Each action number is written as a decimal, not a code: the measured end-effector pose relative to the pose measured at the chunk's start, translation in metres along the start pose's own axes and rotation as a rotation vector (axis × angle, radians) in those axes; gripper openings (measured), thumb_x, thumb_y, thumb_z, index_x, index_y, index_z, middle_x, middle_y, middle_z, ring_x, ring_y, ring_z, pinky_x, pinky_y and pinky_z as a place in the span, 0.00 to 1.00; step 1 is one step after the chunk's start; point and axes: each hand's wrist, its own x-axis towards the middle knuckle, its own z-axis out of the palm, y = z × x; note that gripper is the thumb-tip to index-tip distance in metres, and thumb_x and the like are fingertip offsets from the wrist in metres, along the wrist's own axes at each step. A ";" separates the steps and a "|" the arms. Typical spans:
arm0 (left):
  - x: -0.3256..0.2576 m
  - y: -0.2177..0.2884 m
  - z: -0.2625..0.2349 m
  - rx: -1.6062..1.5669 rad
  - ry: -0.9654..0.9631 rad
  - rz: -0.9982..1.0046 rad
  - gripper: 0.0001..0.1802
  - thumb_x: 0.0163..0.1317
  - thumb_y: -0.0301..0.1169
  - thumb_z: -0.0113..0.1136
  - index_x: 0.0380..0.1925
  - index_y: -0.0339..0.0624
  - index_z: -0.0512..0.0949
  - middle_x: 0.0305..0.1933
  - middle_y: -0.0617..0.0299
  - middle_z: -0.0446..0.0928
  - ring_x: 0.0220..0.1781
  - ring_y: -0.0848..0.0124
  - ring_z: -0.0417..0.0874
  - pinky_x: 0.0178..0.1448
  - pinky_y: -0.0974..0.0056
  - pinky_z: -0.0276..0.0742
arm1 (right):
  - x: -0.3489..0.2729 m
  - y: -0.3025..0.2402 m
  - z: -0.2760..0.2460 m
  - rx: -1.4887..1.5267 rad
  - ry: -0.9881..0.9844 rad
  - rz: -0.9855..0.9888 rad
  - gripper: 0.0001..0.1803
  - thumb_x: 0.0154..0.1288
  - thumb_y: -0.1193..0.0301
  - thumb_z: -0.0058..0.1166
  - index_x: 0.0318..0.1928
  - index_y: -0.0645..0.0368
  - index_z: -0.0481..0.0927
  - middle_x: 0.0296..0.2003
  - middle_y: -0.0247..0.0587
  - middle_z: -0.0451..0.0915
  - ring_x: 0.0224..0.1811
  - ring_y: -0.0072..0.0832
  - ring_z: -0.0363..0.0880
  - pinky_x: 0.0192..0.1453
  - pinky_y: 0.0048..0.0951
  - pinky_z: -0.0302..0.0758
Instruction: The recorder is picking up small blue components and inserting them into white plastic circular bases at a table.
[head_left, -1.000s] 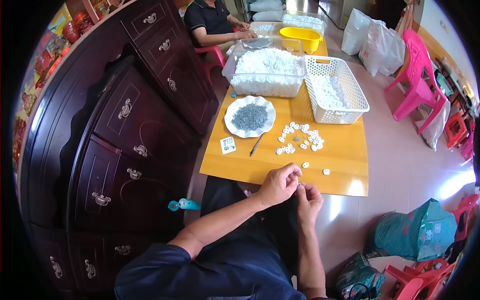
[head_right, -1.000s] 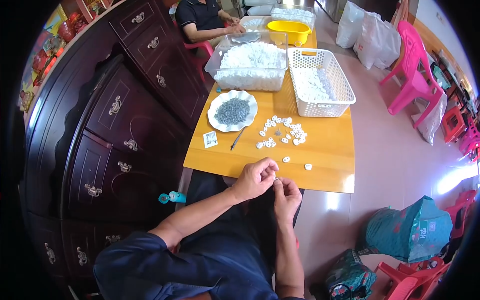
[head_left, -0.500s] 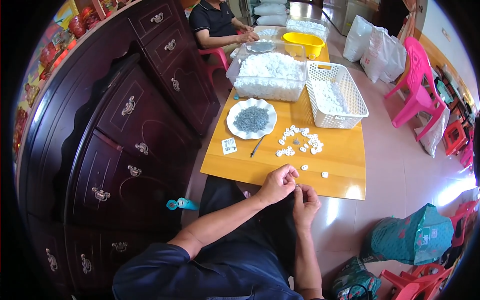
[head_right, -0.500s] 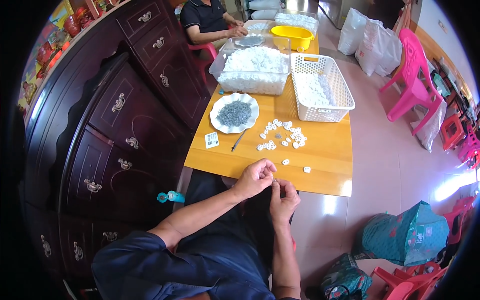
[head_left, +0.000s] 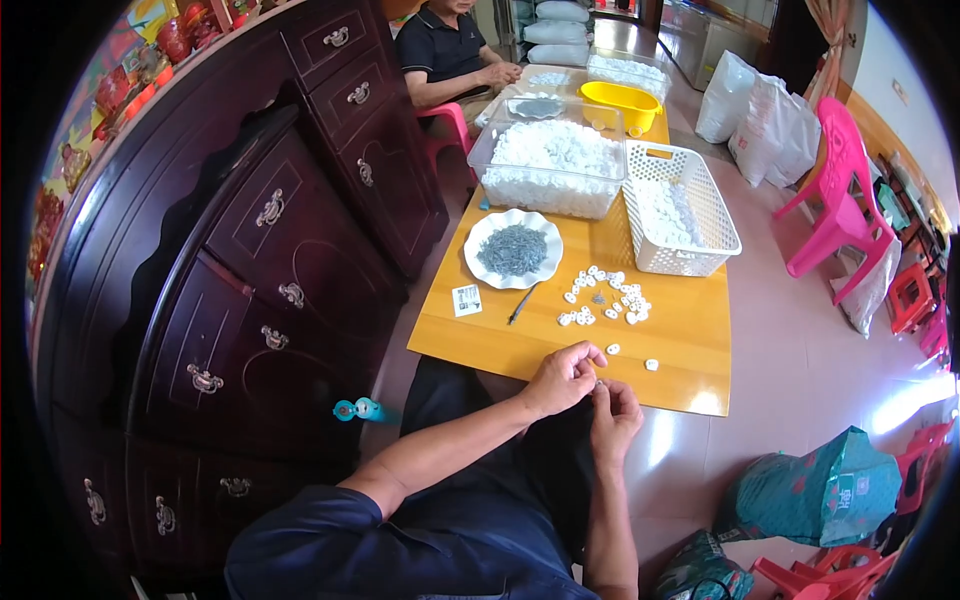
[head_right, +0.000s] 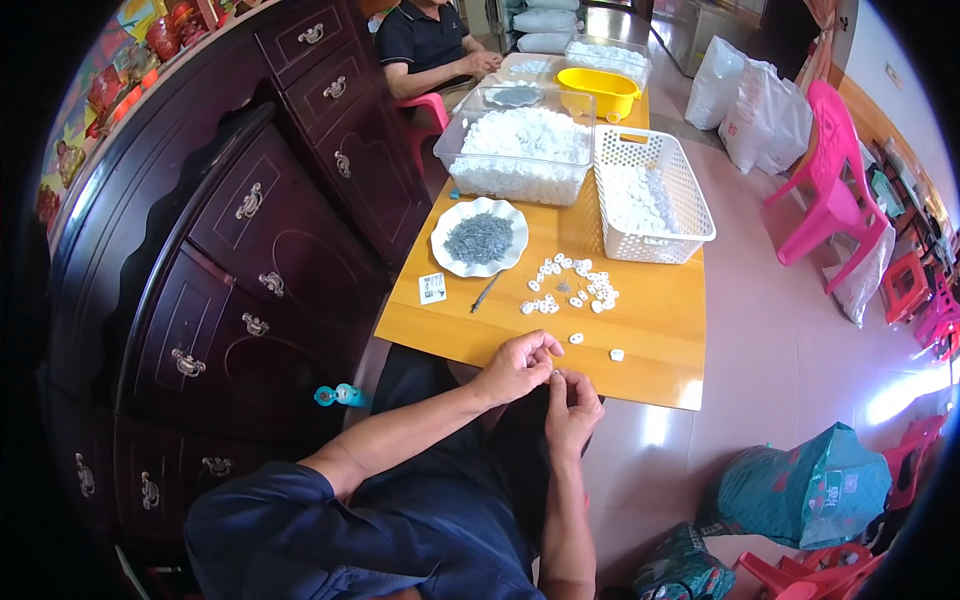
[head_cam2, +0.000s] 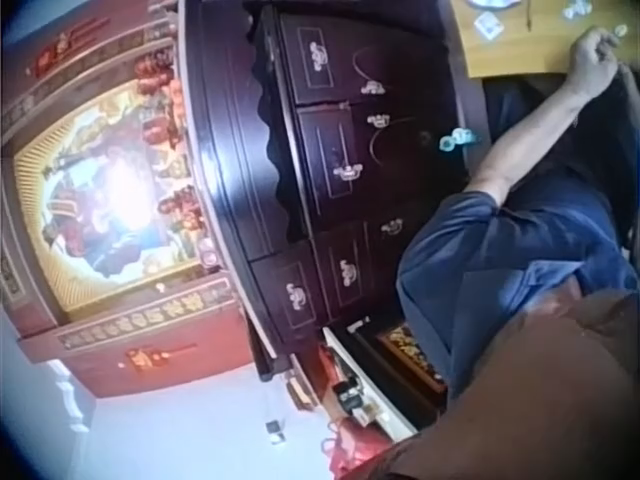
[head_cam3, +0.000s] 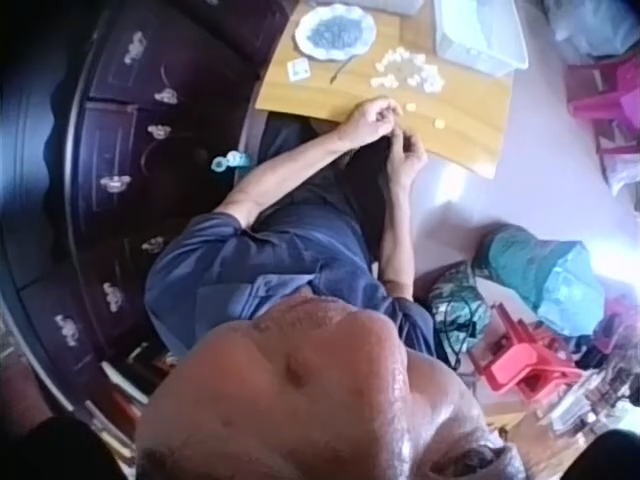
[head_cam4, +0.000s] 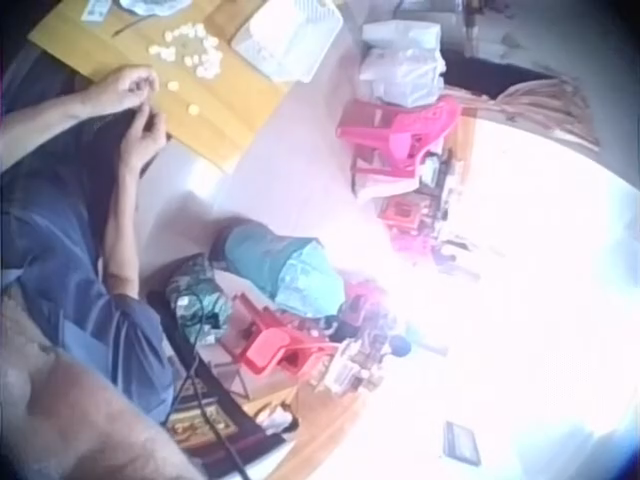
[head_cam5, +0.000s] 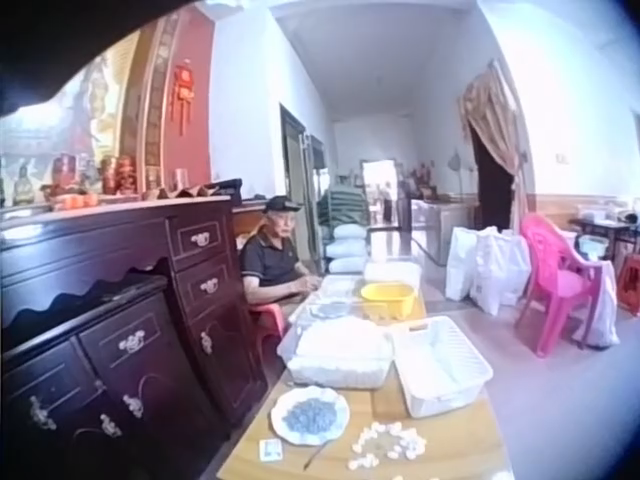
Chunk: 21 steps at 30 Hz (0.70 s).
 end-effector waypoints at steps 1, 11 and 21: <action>0.001 0.000 0.000 0.000 -0.018 -0.018 0.09 0.62 0.18 0.57 0.43 0.36 0.78 0.29 0.70 0.74 0.29 0.84 0.74 0.34 0.74 0.74 | 0.000 0.002 0.000 -0.001 -0.003 -0.003 0.05 0.68 0.76 0.65 0.39 0.66 0.85 0.31 0.40 0.87 0.33 0.20 0.83 0.43 0.25 0.80; 0.001 -0.003 0.002 0.010 -0.038 -0.014 0.09 0.62 0.17 0.56 0.42 0.36 0.78 0.28 0.70 0.74 0.28 0.84 0.74 0.34 0.73 0.74 | -0.001 0.004 0.001 -0.041 0.028 -0.048 0.04 0.68 0.77 0.65 0.38 0.65 0.84 0.30 0.38 0.86 0.32 0.20 0.82 0.42 0.25 0.79; 0.001 0.002 0.000 0.091 -0.043 0.076 0.09 0.62 0.17 0.55 0.42 0.35 0.78 0.26 0.67 0.74 0.26 0.81 0.76 0.33 0.71 0.74 | -0.001 0.002 0.001 0.151 -0.011 0.051 0.02 0.71 0.79 0.62 0.39 0.67 0.83 0.30 0.30 0.84 0.33 0.13 0.78 0.41 0.18 0.76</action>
